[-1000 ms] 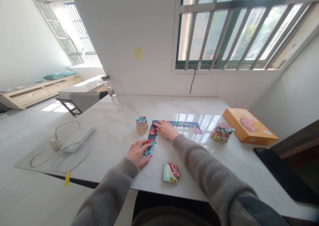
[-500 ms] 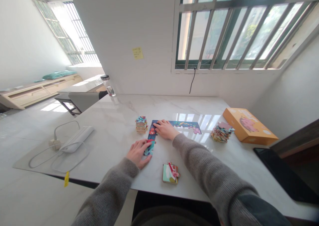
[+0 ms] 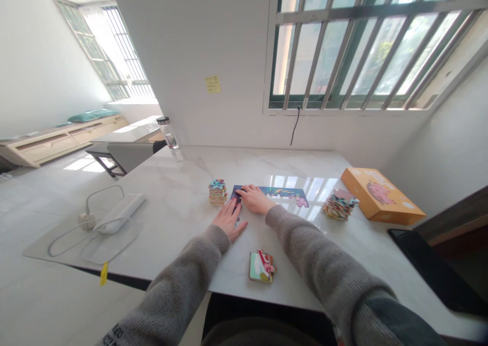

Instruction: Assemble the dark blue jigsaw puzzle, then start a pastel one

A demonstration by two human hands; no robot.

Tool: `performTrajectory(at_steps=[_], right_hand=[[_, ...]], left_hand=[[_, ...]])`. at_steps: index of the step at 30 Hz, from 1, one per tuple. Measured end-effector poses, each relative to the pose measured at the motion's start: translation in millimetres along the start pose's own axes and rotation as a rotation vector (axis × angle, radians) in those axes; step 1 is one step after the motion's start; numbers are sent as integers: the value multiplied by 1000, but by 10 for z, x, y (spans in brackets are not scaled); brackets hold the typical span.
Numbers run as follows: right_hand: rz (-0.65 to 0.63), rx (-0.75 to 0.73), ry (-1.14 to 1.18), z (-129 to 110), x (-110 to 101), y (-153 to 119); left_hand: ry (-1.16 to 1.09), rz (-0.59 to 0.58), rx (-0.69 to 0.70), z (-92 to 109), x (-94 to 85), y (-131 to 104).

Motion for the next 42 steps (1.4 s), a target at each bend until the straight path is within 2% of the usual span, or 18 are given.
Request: performTrajectory(at_steps=[10,18,26,33,37,42], right_hand=[[11,11,-1,-16,-4,0],[31,-20,-7,-10,24,-45],[37,-80,-16,14,121,-94],[16,-68,-7,-2,125,-105],[14,-59,0,-19,131,-131],[19,-48,16,-25,141,-146]], left_hand=[[6,-20,4,52,39,42],[-4,3,33,-17,135,48],[20,3,-36,66,127,52],[-6,17,3,-29,166,73],[-31,23,23,-53,77,-94],[-67,88,35,-161,-187,-541]])
Point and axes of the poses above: each hand's wrist, its own y-axis towards the middle knuckle, its own x-axis out of the palm, z = x × y, the point moved 4 cm from there along y, towards the middle knuckle, and after that the axes turned 15 degrees about -y, right-handed, at the moved point
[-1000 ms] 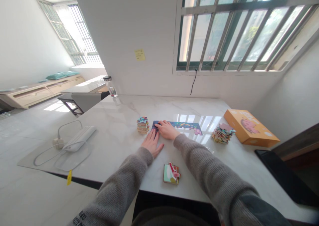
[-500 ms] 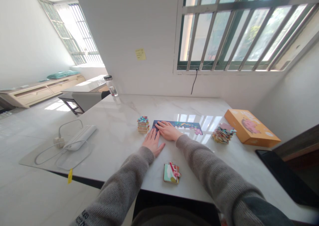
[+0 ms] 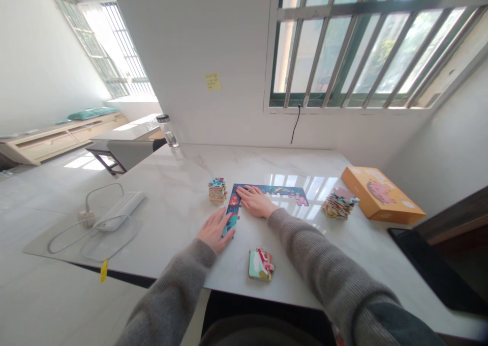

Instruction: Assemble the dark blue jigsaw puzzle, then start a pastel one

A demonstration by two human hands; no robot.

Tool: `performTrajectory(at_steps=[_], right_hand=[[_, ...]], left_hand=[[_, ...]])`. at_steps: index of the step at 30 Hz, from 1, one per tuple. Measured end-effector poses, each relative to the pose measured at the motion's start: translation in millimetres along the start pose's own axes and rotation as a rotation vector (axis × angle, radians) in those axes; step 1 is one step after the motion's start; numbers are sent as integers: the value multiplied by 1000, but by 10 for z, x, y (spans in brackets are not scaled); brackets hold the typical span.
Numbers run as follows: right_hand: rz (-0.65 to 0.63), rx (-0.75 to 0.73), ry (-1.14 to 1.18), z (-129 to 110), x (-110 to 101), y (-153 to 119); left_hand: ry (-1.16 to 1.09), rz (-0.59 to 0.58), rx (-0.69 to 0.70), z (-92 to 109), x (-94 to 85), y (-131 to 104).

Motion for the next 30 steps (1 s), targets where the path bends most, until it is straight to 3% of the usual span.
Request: performTrajectory(at_steps=[3,8,23,30], right_hand=[[52,67,52,24,-33,-5],[178,212,73,66,-118,-45],[108,178,62,33,-82,-63],[58,113,62,38,-301,-296]], left_hand=[[-30,27,-30,-64,-171,-164],[-82,35,-38,-45,-297,-180],[-144,51,14,34,-335,-162],[-229,73,18,-18,-356,-149]])
Point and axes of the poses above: each hand's wrist, its own y-axis towards the middle knuckle, its own x-axis out of the palm, z = x × y, the point moved 4 cm from there along y, towards the middle knuckle, and after that the axes turned 15 degrees about -y, right-handed, at the moved point
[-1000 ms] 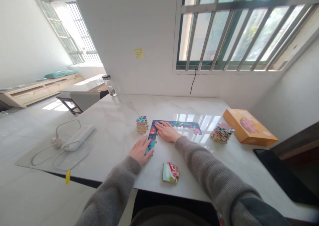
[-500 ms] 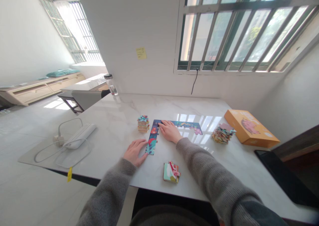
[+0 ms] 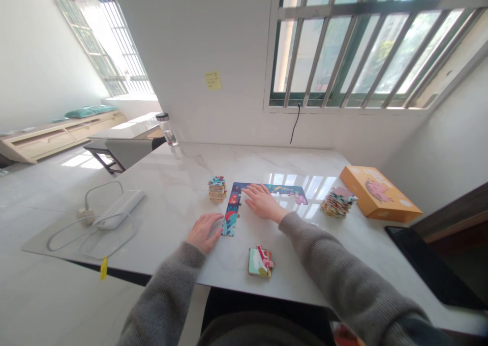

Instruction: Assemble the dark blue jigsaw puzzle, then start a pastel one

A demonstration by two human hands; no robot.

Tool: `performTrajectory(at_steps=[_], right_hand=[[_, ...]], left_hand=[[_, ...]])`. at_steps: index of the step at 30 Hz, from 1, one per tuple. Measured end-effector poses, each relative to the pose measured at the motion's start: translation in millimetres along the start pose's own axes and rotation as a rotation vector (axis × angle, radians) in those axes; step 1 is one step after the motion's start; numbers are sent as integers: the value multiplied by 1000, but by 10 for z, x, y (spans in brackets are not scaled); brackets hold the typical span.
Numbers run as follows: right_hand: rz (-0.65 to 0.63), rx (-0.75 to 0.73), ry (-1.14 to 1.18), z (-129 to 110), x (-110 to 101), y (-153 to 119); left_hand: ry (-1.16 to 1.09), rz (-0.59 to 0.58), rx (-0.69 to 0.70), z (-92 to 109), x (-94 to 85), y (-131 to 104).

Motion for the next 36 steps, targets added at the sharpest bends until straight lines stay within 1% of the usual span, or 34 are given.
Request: performTrajectory(at_steps=[3,6,8,10,13,17,22,25,28,32,34,36], right_hand=[[-20,-77,-37,60,-165,-255],[-16,-98,-65,125,-295,-554],[-49,-94,-66,155,-329,-732],[-119,-77,-46,177,-325,-866],[-203,-52,0,198,-311,-961],[-208,-24,43,205,-324,-962],[-187,16,58,183,-301,-1011],[-182,23,68,163,-271,-1061],[-183,32,78,159,-251,-1086],[-178,47,95,170,-241,-1093],[-170,51,100,173,-241,-1096],[-162,51,104,172,-245,-1100]], left_hand=[[-4,-20,5,-28,-11,3],[12,-44,22,-42,-14,0],[25,-46,30,-46,-11,-4],[34,-46,36,-45,0,-7],[29,-25,40,-32,14,-8],[-25,70,59,-5,-44,5],[-121,284,66,-42,-278,84],[-97,352,96,-66,-418,245],[-22,357,137,-67,-542,526],[90,296,172,-62,-652,943],[136,235,138,-81,-656,1094],[175,179,79,-115,-632,1182]])
Point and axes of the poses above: each hand's wrist, its own y-axis towards the middle knuckle, its own x-axis out of the palm, z = x × y, the point moved 4 cm from there along y, towards the middle knuckle, and after that the axes turned 15 degrees about -y, right-handed, at the moved point
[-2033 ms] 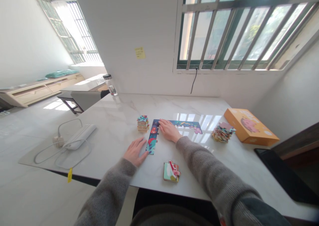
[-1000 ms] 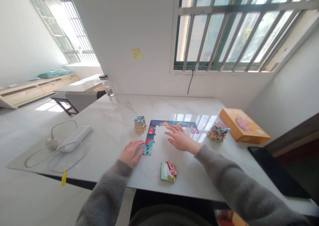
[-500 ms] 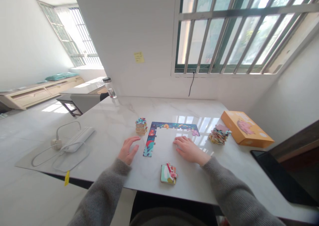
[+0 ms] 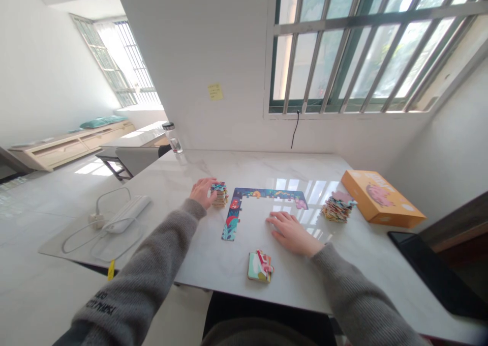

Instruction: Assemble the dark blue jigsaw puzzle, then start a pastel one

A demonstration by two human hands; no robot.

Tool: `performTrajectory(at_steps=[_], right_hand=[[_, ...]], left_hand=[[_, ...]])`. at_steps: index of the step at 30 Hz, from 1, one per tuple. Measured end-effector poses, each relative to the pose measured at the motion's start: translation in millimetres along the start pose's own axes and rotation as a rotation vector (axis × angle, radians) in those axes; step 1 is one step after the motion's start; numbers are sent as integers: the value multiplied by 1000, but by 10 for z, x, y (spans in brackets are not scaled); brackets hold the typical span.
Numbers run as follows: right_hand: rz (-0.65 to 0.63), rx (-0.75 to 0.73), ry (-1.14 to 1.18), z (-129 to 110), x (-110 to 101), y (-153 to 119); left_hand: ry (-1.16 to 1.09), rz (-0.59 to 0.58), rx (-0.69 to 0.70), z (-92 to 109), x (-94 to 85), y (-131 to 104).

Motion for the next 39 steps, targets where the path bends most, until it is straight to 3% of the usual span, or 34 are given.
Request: performTrajectory(at_steps=[5,17,22,26,29,32,36,39], right_hand=[[2,-3,5,-6,-14,-7],[17,0,25,25,22,-6],[15,5,27,15,-1,-10],[18,3,26,11,-5,-8],[21,2,26,13,0,-8],[26,1,26,11,-3,-7],[38,27,68,20,-5,2],[98,77,171,33,-16,24]], left_hand=[[22,-72,-55,-83,79,39],[-28,-232,-19,-301,70,206],[-84,-178,15,-136,-82,216],[-156,-115,83,242,-100,163],[-248,-166,159,602,106,26],[-355,-182,221,877,424,-163],[-455,-144,218,1001,810,-353],[-488,-150,212,1017,959,-413]])
Point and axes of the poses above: each hand's wrist, its own y-axis towards the middle knuckle, its own x-axis out of the palm, z = x × y, the point moved 4 cm from there along y, towards the middle knuckle, and after that the axes turned 15 degrees about -y, right-handed, at the moved point
